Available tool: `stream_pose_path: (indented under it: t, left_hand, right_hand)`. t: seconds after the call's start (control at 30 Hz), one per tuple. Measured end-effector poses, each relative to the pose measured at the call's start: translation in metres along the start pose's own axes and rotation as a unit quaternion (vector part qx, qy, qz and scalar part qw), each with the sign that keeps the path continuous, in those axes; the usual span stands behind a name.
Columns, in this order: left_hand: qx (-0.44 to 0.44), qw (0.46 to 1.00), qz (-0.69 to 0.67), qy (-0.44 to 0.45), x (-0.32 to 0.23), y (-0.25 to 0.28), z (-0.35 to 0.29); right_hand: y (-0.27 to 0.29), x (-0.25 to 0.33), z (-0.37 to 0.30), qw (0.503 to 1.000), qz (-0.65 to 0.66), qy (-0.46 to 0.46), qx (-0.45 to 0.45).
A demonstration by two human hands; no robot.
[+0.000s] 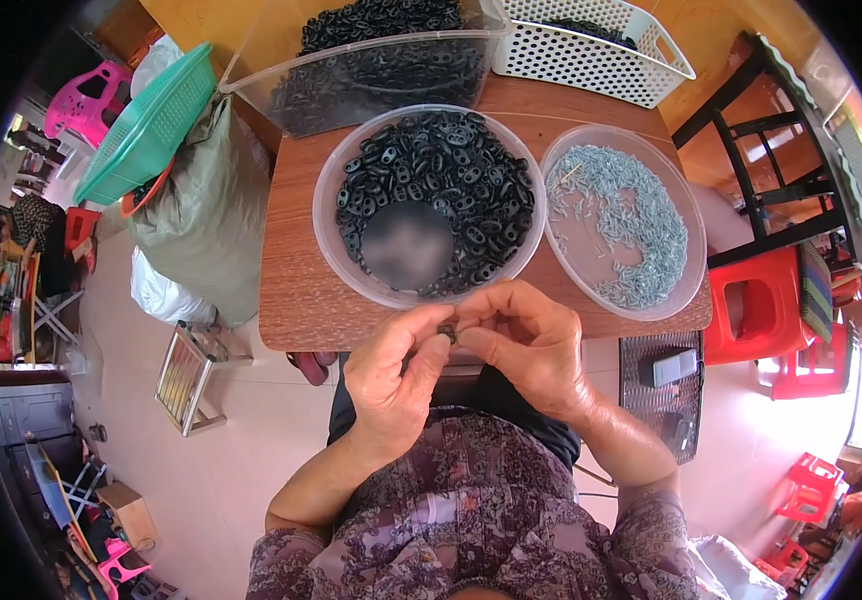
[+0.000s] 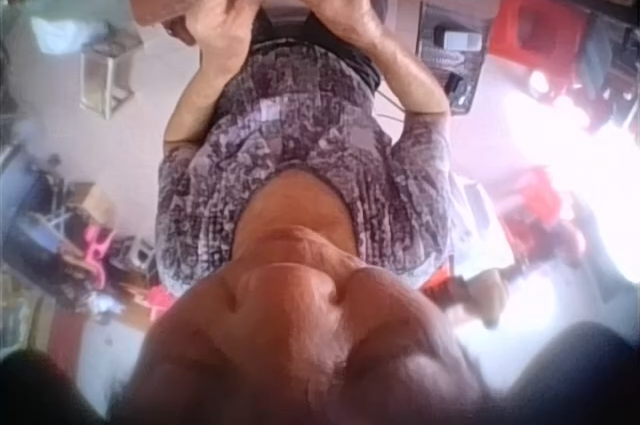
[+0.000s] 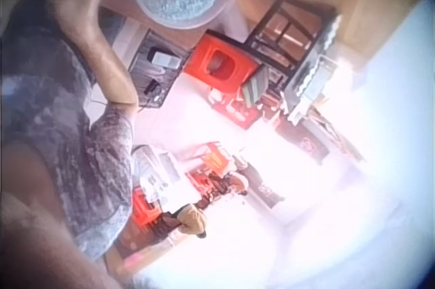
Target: The person assembles small plastic components by hand, attaching metallic parts to them.
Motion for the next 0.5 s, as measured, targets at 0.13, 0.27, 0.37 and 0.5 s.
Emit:
stream_pose_path:
  t: [0.13, 0.27, 0.37, 0.5]
  left_hand:
    - [-0.029, 1.0, 0.012, 0.006, -0.002, -0.001, 0.0]
    - [-0.017, 0.993, 0.083, -0.081, -0.008, -0.007, -0.005]
    - [-0.023, 0.996, 0.057, -0.066, -0.005, -0.008, -0.006]
    - [-0.048, 0.997, -0.055, 0.006, 0.004, -0.002, -0.008]
  right_hand:
    - [-0.001, -0.006, -0.002, 0.999, -0.034, 0.038, 0.002]
    - [-0.003, 0.006, -0.002, 0.987, -0.13, 0.095, 0.022]
    - [-0.005, 0.01, -0.002, 0.972, -0.175, 0.157, 0.015]
    - [-0.01, 0.02, 0.001, 0.963, -0.178, 0.203, 0.007]
Point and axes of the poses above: each hand's wrist, its own z-axis towards the middle knuckle, its own y-axis out of the back of the hand, x = y × z, the point moved 6 cm from there along z, towards the middle knuckle, and after that the axes turned 9 degrees about y, right-handed, at the moved point
